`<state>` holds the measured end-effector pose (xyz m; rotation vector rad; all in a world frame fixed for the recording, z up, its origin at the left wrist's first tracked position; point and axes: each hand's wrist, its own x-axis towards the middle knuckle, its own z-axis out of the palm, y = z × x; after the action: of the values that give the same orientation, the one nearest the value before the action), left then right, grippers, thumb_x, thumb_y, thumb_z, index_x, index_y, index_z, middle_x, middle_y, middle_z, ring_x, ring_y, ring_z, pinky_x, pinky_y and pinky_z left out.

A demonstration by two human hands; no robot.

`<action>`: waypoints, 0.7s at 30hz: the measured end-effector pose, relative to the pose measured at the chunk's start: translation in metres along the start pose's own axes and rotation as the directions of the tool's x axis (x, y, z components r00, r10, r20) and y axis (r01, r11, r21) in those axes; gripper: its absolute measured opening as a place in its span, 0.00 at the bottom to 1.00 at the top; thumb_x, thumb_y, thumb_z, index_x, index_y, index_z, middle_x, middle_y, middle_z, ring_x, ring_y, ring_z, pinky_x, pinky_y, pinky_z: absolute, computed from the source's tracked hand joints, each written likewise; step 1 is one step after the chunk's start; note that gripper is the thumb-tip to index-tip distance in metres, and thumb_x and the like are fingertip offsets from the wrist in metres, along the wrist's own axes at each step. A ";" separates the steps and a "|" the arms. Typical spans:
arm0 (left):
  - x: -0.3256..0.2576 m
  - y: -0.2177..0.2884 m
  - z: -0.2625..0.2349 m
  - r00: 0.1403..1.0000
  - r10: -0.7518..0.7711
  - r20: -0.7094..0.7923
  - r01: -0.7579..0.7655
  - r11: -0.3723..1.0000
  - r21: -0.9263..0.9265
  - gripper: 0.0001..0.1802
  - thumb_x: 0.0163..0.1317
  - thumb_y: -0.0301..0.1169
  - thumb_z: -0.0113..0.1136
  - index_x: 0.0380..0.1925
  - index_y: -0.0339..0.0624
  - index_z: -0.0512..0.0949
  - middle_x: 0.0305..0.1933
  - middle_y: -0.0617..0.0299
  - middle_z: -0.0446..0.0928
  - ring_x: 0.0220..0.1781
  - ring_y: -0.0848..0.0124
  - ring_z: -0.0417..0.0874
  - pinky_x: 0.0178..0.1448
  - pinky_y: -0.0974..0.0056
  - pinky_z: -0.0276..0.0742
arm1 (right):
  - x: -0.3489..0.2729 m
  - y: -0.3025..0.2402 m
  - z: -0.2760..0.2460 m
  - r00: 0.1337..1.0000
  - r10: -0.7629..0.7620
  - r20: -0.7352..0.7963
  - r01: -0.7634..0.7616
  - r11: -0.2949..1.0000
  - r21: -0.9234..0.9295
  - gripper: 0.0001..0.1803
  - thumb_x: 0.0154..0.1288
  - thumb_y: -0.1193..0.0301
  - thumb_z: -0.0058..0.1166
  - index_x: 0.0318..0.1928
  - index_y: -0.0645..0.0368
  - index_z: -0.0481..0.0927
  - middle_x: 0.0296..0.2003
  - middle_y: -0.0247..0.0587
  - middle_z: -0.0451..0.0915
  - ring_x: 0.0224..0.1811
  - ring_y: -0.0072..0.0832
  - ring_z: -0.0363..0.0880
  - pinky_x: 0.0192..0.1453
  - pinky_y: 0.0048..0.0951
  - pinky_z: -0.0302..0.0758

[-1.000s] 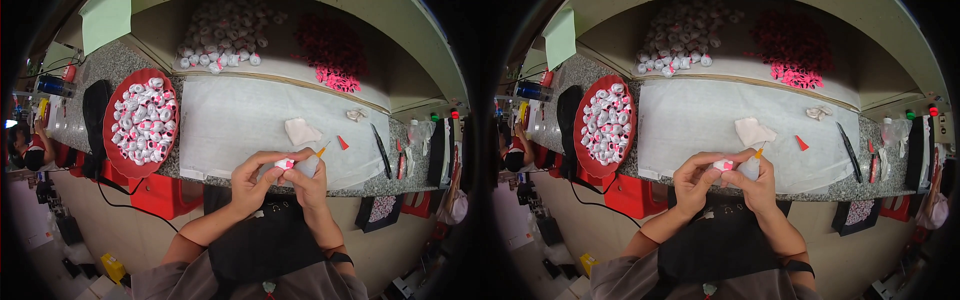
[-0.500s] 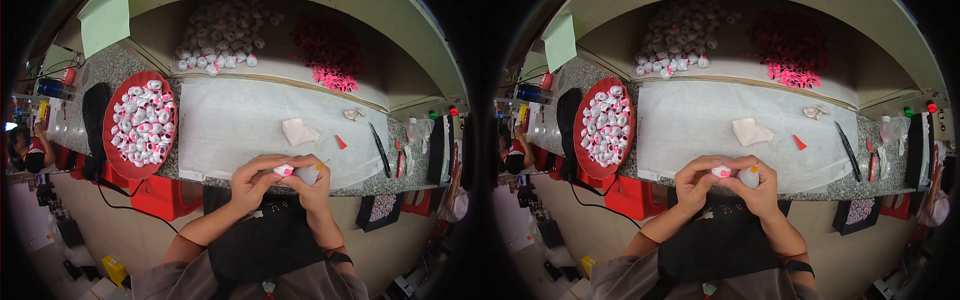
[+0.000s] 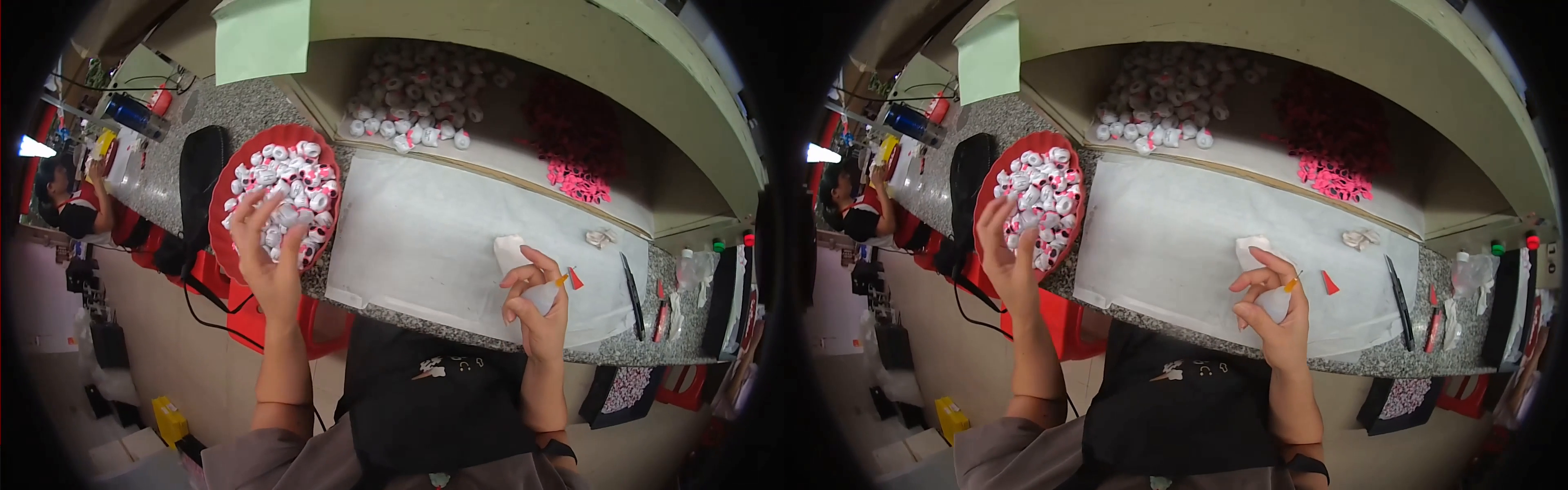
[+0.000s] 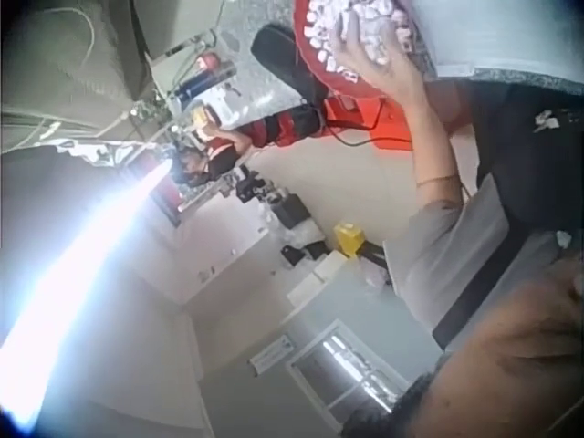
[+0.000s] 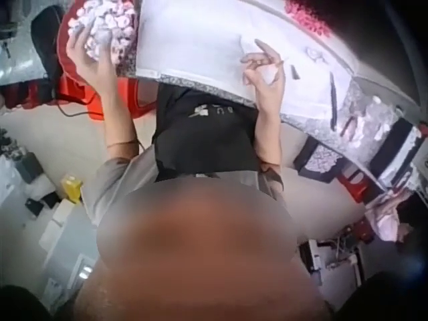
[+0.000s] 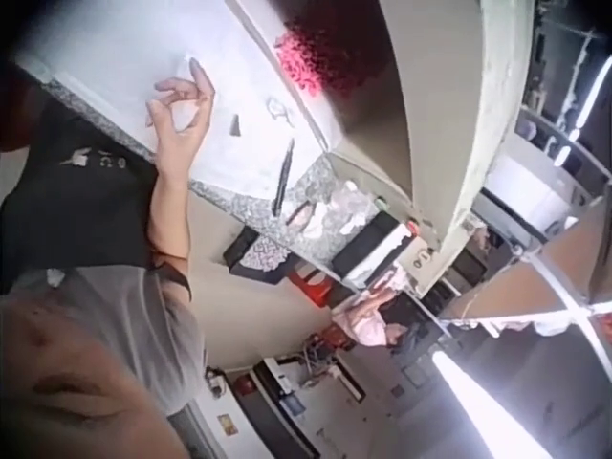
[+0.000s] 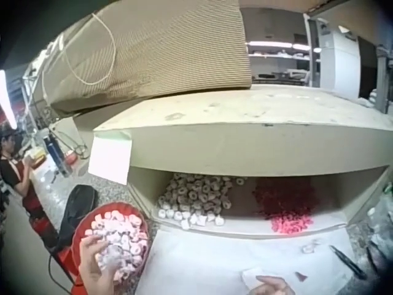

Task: Assembling small pink and white components using a glue applicator at a workstation.

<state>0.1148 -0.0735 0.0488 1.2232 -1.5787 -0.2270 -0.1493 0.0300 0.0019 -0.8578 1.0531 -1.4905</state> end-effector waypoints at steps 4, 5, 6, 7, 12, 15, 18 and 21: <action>0.039 0.023 0.059 0.935 0.279 0.218 -0.275 0.960 -0.049 0.15 0.46 0.20 0.56 0.37 0.42 0.76 0.40 0.57 0.73 0.47 0.63 0.70 0.52 0.63 0.63 | -0.001 -0.002 -0.003 0.992 -0.047 -0.113 0.048 0.999 0.000 0.29 0.46 0.79 0.50 0.51 0.60 0.57 0.36 0.45 0.65 0.19 0.21 0.62 0.21 0.20 0.64; 0.049 0.030 0.084 0.879 0.377 0.290 -0.371 0.925 -0.077 0.16 0.46 0.19 0.55 0.38 0.43 0.76 0.37 0.58 0.74 0.46 0.62 0.71 0.52 0.63 0.63 | -0.003 -0.004 -0.002 0.992 -0.052 -0.117 0.052 0.999 -0.009 0.29 0.46 0.79 0.50 0.51 0.60 0.57 0.36 0.45 0.65 0.19 0.21 0.62 0.21 0.20 0.64; 0.058 0.033 0.115 0.828 0.407 0.386 -0.408 0.909 -0.082 0.16 0.45 0.20 0.55 0.37 0.43 0.76 0.37 0.58 0.75 0.46 0.62 0.71 0.52 0.63 0.64 | -0.005 -0.006 -0.002 0.992 -0.061 -0.108 0.065 0.997 0.040 0.27 0.46 0.78 0.49 0.49 0.60 0.57 0.37 0.46 0.64 0.20 0.22 0.63 0.21 0.21 0.64; 0.064 0.032 0.147 0.766 0.429 0.479 -0.444 0.892 -0.089 0.16 0.44 0.20 0.55 0.37 0.44 0.76 0.37 0.59 0.75 0.46 0.61 0.71 0.52 0.62 0.64 | -0.007 -0.005 -0.004 0.993 -0.067 -0.098 0.076 0.993 0.089 0.25 0.46 0.77 0.47 0.47 0.59 0.57 0.38 0.47 0.63 0.20 0.24 0.63 0.21 0.21 0.64; 0.084 0.001 0.235 0.546 0.497 0.674 -0.722 0.687 0.079 0.14 0.42 0.22 0.55 0.33 0.46 0.78 0.31 0.56 0.77 0.41 0.62 0.74 0.45 0.62 0.71 | -0.022 -0.007 -0.020 0.991 -0.130 -0.040 0.133 0.986 0.101 0.20 0.48 0.76 0.44 0.44 0.60 0.58 0.40 0.47 0.62 0.24 0.28 0.67 0.23 0.24 0.68; 0.088 -0.010 0.236 0.543 0.572 0.615 -0.690 0.721 -0.062 0.17 0.47 0.21 0.53 0.39 0.48 0.77 0.31 0.56 0.75 0.34 0.67 0.74 0.39 0.66 0.70 | -0.028 -0.012 -0.023 0.994 -0.047 -0.103 0.048 0.999 0.005 0.19 0.51 0.76 0.44 0.45 0.65 0.61 0.43 0.49 0.61 0.31 0.31 0.71 0.26 0.28 0.72; 0.058 0.053 0.192 0.686 0.120 0.717 0.005 0.985 -0.170 0.16 0.49 0.22 0.54 0.40 0.47 0.77 0.32 0.56 0.73 0.33 0.72 0.72 0.38 0.71 0.68 | -0.031 -0.012 -0.035 0.973 -0.032 -0.227 0.043 0.998 0.042 0.20 0.53 0.75 0.46 0.47 0.69 0.64 0.46 0.49 0.62 0.36 0.32 0.71 0.27 0.30 0.74; 0.010 0.058 0.146 0.729 0.224 0.647 0.160 0.863 -0.479 0.15 0.51 0.22 0.55 0.42 0.41 0.75 0.40 0.57 0.72 0.33 0.74 0.71 0.39 0.73 0.67 | -0.031 -0.019 -0.033 0.952 -0.159 -0.260 0.141 0.986 -0.085 0.23 0.53 0.74 0.47 0.51 0.69 0.63 0.46 0.49 0.64 0.37 0.32 0.72 0.27 0.29 0.75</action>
<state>-0.0355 -0.1170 0.0346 0.6965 -1.9842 -1.1219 -0.1814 0.0665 0.0085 -0.8126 1.2630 -1.7434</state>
